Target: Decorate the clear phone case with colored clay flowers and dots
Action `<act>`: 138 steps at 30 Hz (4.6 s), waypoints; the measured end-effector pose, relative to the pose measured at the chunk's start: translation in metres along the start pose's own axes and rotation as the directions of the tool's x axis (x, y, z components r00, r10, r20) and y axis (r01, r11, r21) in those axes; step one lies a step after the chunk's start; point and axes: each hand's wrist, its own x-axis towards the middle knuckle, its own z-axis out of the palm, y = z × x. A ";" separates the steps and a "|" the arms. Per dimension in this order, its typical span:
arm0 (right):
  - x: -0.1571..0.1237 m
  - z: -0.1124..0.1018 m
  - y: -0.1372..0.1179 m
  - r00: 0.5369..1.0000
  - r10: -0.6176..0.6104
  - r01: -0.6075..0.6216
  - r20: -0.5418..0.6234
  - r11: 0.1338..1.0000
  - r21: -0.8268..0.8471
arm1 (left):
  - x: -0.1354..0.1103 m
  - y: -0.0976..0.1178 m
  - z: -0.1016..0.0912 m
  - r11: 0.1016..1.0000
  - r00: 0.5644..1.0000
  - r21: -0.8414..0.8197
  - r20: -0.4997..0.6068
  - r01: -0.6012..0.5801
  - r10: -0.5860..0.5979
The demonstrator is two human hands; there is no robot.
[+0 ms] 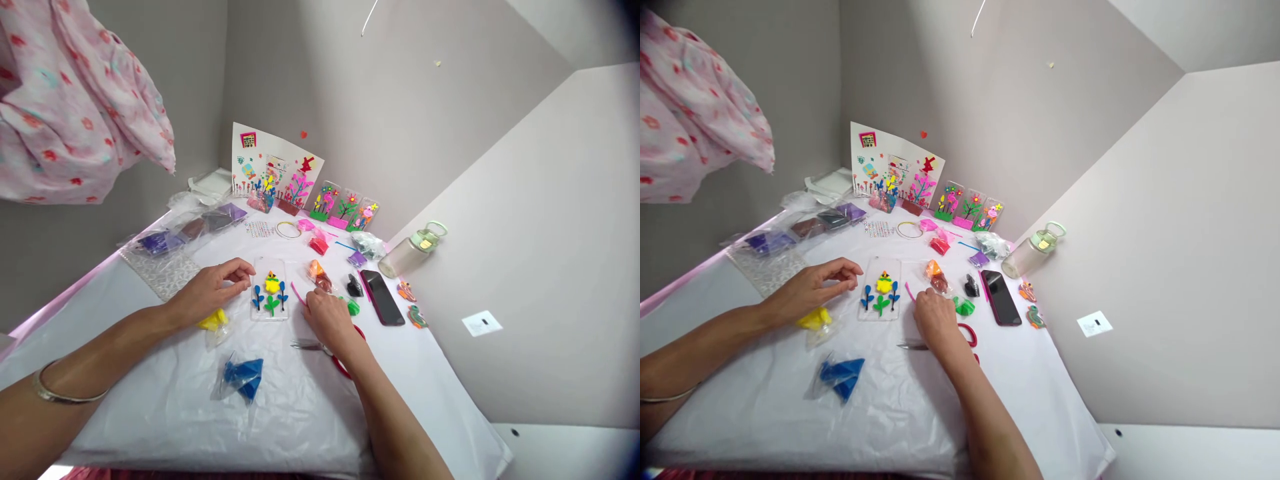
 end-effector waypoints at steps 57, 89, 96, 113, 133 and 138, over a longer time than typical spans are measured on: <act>-0.006 0.035 -0.041 0.881 -0.277 0.451 -0.383 0.736 0.505 | 0.000 -0.002 0.012 0.875 0.988 0.475 0.150 -0.091 0.022; -0.004 0.036 -0.037 0.868 -0.257 0.460 -0.425 0.739 0.492 | 0.001 -0.005 0.012 0.874 0.986 0.479 0.168 -0.081 -0.001; -0.004 0.039 -0.038 0.853 -0.284 0.484 -0.437 0.744 0.461 | 0.001 -0.008 0.012 0.874 0.986 0.478 0.165 -0.088 0.008; -0.003 0.044 -0.042 0.825 -0.359 0.517 -0.437 0.793 0.323 | 0.001 -0.007 0.012 0.866 0.986 0.491 0.167 -0.098 0.017; -0.008 0.041 -0.040 0.816 -0.355 0.521 -0.457 0.794 0.313 | 0.001 -0.008 0.011 0.871 0.986 0.481 0.163 -0.097 0.020; -0.006 0.041 -0.038 0.808 -0.344 0.527 -0.479 0.786 0.324 | 0.001 -0.006 0.011 0.871 0.986 0.483 0.164 -0.088 0.008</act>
